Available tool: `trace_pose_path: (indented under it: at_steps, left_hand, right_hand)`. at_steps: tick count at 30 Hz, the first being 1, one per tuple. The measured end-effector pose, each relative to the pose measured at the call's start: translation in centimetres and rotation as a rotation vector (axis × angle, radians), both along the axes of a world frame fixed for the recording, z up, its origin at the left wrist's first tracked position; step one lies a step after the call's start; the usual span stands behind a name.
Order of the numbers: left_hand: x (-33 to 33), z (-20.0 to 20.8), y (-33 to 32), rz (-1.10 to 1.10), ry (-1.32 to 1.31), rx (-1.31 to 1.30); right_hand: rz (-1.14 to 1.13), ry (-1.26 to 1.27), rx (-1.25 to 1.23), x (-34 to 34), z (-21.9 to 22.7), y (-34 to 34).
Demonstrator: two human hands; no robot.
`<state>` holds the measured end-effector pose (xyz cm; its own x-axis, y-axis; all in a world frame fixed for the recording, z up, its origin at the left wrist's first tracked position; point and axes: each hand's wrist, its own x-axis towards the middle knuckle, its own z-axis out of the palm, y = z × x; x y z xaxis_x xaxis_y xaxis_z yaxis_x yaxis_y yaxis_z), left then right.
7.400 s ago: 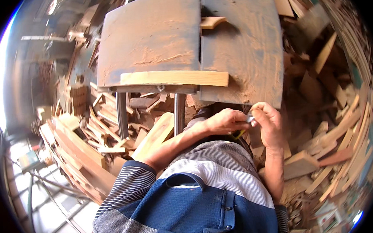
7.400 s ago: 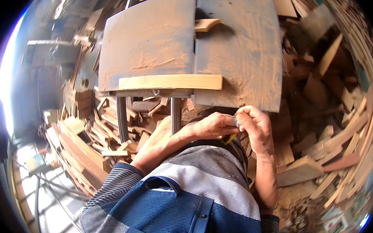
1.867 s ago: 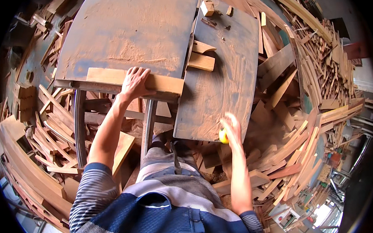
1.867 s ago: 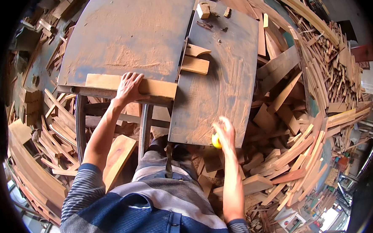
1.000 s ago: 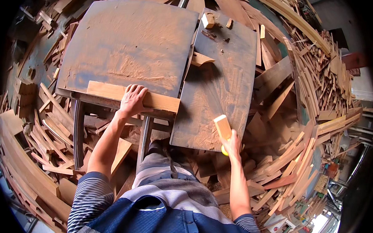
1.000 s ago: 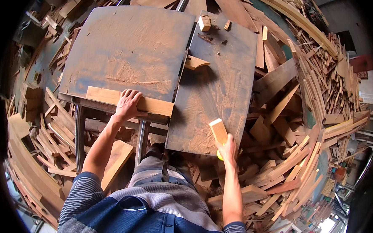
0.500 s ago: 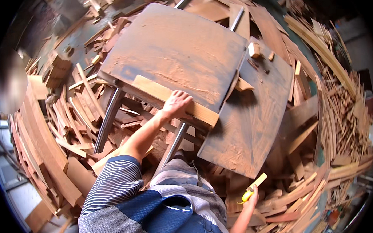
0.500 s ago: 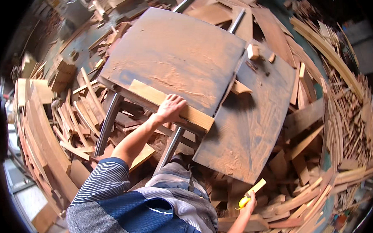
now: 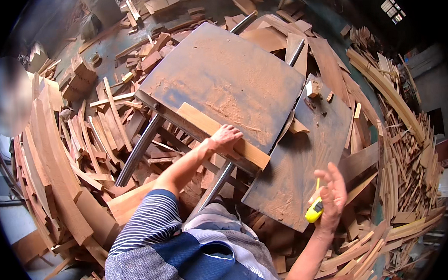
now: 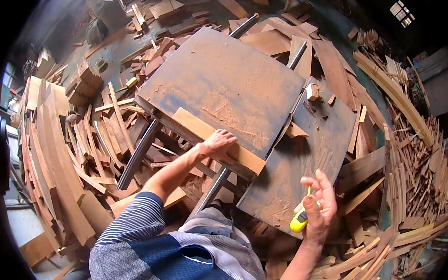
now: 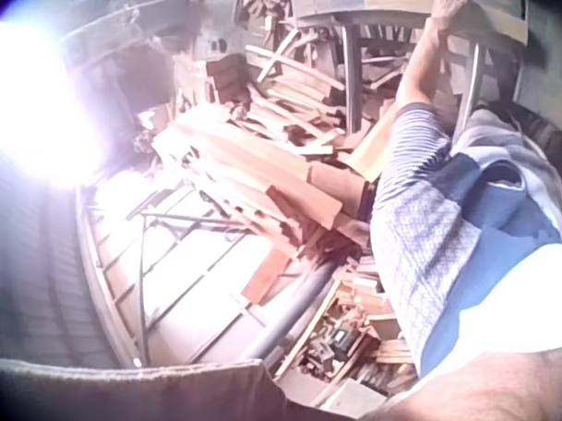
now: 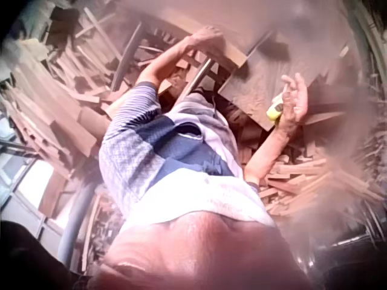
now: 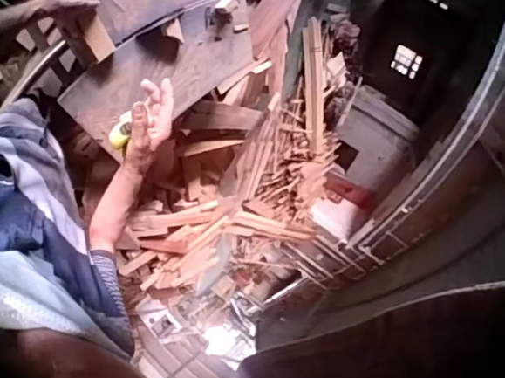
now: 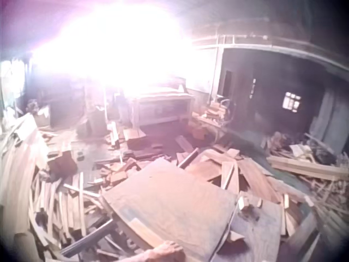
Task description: The person measures several wooden boards and pieces using a yellow tape measure, placing them on a woodworking table and sorting through a pile of wood scraps.
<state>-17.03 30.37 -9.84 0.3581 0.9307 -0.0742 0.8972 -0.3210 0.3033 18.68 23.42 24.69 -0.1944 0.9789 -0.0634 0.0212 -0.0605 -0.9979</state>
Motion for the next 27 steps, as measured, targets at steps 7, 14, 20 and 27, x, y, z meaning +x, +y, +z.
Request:
trace_pose_path:
  at_steps: [7, 14, 20, 27]
  left_hand:
    - [-3.5, 3.7, -0.8, -0.005, 0.083, -0.140]
    - [-4.9, 4.7, -1.8, 0.018, 0.026, -0.062]
    - [-1.3, 8.7, 1.6, -0.210, 0.002, -0.114]
    - [-1.0, 11.0, -0.3, -0.303, 0.058, -0.131]
  right_hand:
    - [-0.387, -0.238, -0.408, 9.7, -14.2, -10.3]
    - [-0.601, -0.304, -0.739, 13.5, -27.0, -25.5]
    - [-0.665, -0.387, -0.677, 14.2, -31.2, -35.2]
    - [-0.841, -0.205, -0.664, 12.7, -28.6, -33.4]
